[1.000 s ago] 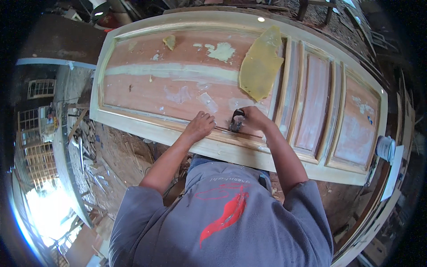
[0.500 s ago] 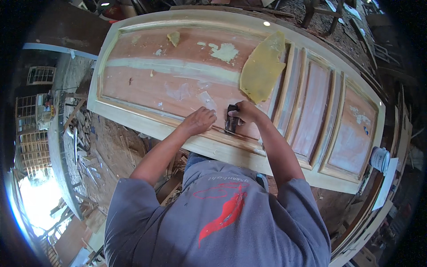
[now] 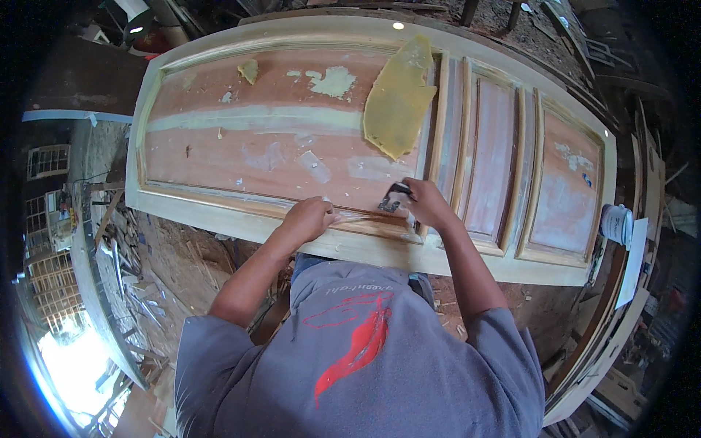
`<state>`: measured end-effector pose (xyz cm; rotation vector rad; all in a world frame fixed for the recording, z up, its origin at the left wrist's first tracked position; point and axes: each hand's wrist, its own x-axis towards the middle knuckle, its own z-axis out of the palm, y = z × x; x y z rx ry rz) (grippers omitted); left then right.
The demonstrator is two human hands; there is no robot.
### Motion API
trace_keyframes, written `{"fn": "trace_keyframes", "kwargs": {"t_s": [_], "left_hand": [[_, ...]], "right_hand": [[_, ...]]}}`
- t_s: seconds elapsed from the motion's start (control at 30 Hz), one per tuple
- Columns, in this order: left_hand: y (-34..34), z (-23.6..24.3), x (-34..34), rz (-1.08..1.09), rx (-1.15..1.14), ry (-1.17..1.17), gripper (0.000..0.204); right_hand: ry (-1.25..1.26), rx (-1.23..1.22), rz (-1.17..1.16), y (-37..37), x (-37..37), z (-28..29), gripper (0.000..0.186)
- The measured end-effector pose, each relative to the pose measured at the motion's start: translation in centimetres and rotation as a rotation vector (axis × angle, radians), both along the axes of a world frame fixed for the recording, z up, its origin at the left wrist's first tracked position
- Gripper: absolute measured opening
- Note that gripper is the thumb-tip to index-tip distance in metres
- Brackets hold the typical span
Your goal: The person scrapes filler from the grooves of a wooden door using a scraper and then mixes a small amount of material from a tin and a tube on a rectangular board.
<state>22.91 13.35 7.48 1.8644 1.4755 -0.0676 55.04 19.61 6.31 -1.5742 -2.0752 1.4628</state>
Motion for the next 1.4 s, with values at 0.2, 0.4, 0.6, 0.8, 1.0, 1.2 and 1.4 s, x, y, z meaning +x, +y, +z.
{"fn": "trace_keyframes", "kwargs": {"t_s": [0.2,0.4,0.6,0.8,1.0,1.2,1.4], "left_hand": [[-0.6,4.3,1.5,-0.012,-0.033,-0.047,0.031],[0.5,10.4,-0.8,0.002,0.091,0.001,0.027],[2.2,9.1,-5.9,0.168,0.273,0.047,0.015],[4.8,1.4,-6.8,0.016,0.454,0.141,0.024],[5.3,-3.5,-4.1,0.019,0.924,0.143,0.034],[0.4,-6.8,4.7,-0.228,0.429,-0.137,0.014],[-1.0,-8.5,7.7,-0.232,0.429,0.090,0.009]], "right_hand": [[0.103,-0.010,-0.463,-6.6,6.1,-0.1,0.026],[0.243,0.021,-0.706,-9.7,8.2,0.3,0.022],[-0.041,0.064,-0.568,-11.2,9.0,0.9,0.013],[0.017,0.298,-0.288,-13.9,4.0,1.5,0.037],[0.057,0.338,-0.272,-14.9,1.7,0.6,0.034],[0.050,0.291,-0.350,-14.9,1.4,0.4,0.032],[0.042,0.313,-0.397,-15.4,1.5,0.8,0.030]]}}
